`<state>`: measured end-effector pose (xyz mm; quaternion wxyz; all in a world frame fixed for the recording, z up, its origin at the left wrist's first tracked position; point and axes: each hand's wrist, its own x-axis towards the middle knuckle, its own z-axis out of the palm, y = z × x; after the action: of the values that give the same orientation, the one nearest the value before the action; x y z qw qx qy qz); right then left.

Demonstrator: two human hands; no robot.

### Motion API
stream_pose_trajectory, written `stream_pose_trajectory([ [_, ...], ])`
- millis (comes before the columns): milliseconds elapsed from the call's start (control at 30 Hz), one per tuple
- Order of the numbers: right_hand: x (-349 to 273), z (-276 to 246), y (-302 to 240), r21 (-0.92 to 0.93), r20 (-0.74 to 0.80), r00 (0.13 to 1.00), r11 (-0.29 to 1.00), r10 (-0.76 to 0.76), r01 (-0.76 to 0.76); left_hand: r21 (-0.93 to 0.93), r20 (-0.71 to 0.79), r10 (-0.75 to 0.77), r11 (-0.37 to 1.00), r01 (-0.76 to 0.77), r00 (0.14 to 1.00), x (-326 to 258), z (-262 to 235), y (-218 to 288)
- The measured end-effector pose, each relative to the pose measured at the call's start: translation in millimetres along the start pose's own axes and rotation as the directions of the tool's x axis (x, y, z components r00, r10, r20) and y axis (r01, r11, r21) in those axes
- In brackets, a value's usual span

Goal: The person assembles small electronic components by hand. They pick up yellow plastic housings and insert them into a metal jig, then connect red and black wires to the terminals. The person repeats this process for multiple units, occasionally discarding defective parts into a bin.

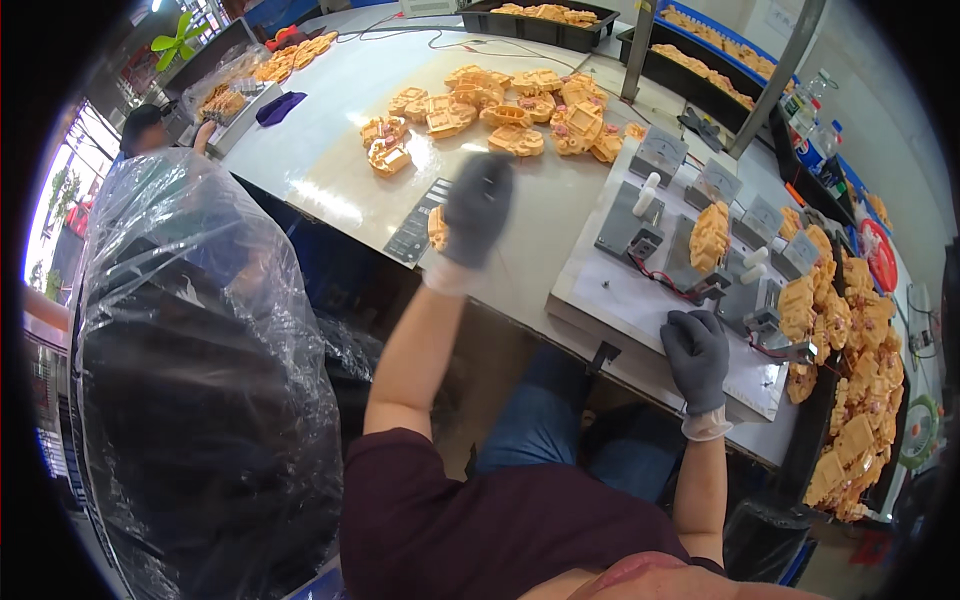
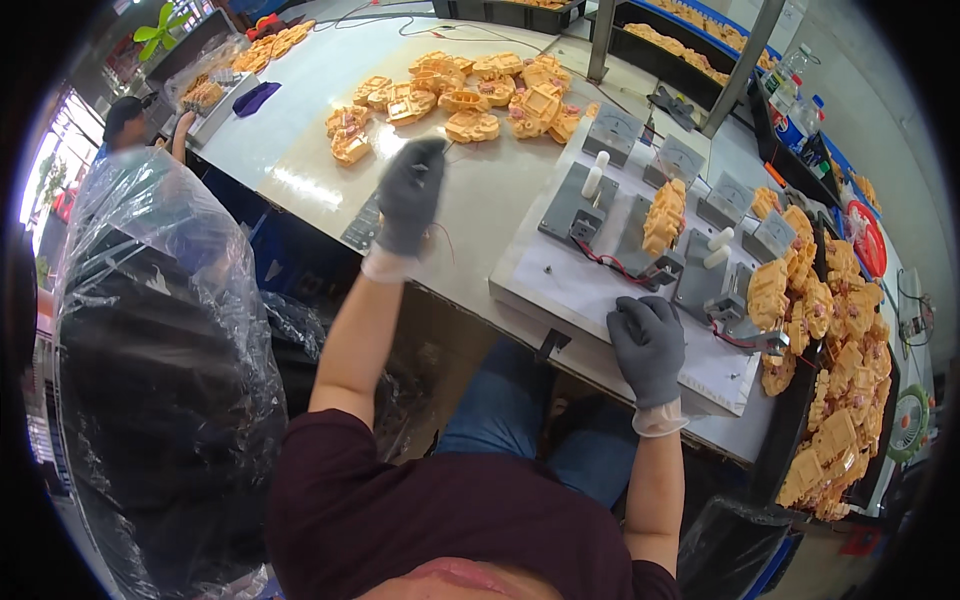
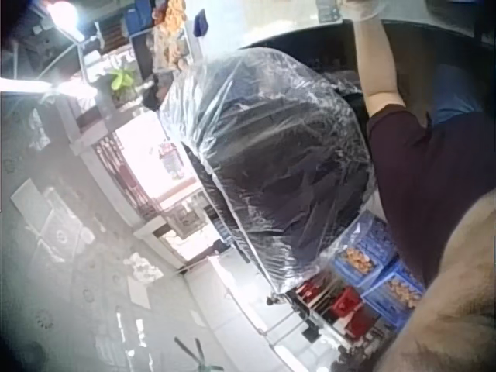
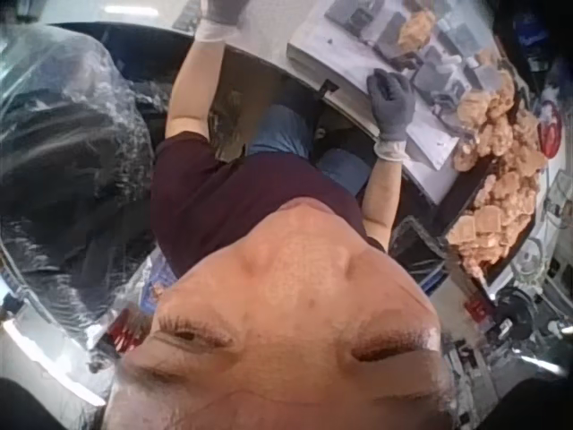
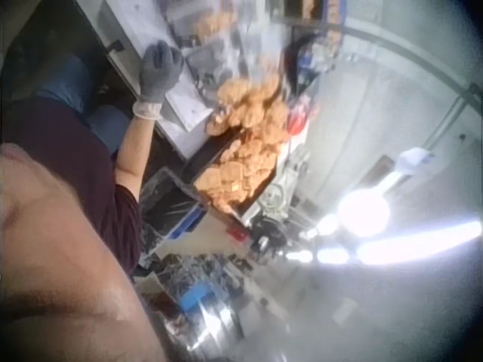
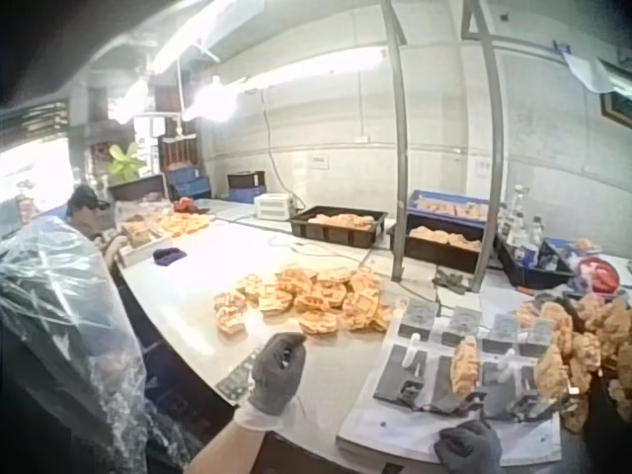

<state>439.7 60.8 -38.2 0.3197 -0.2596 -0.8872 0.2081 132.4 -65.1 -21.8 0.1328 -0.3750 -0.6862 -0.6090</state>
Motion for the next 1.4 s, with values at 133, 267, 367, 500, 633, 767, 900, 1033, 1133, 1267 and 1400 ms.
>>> stream_pose_trajectory([
  [133,4,4,-10,0.012,0.037,0.994,0.994,0.106,-0.106,0.706,-0.024,-0.135,0.699,0.113,0.990,68,-47,-128],
  [267,4,2,-5,-0.002,0.027,0.991,0.992,0.129,-0.129,0.925,-0.108,-0.414,0.292,0.244,0.904,84,-69,-174],
  [367,4,5,-6,-0.013,0.022,0.993,0.994,0.113,-0.113,0.935,-0.023,-0.486,0.298,0.191,0.874,80,-80,-190],
  [500,3,6,-7,-0.024,0.026,0.994,0.994,0.110,-0.110,0.884,-0.099,-0.357,0.397,0.247,0.929,74,-91,-191],
  [633,3,4,-10,0.011,-0.001,0.992,0.992,0.127,-0.127,0.827,-0.127,-0.623,0.363,0.429,0.772,88,-117,-203],
  [767,4,6,-4,-0.037,-0.037,0.999,0.999,0.037,-0.039,0.368,0.079,-0.723,0.661,0.654,0.686,79,-140,-235],
  [900,5,4,-4,-0.024,-0.040,0.998,0.998,0.055,-0.056,0.274,0.095,-0.857,0.511,0.815,0.506,77,-135,-242],
  [1033,3,1,-3,-0.015,-0.031,0.996,0.996,0.082,-0.083,0.094,0.069,-0.868,0.496,0.863,0.491,73,-121,-221],
  [1133,3,3,-2,0.003,-0.033,0.998,0.998,0.057,-0.057,-0.356,0.066,-0.768,0.579,0.734,0.638,65,-111,-199],
  [1267,0,4,0,0.032,-0.003,0.996,0.995,0.090,-0.090,-0.753,0.022,-0.473,0.572,0.326,0.881,59,-75,-108],
  [1400,-2,3,-1,0.066,0.007,0.992,0.989,0.129,-0.129,-0.853,0.175,-0.237,0.448,0.268,0.955,16,-49,-1],
])
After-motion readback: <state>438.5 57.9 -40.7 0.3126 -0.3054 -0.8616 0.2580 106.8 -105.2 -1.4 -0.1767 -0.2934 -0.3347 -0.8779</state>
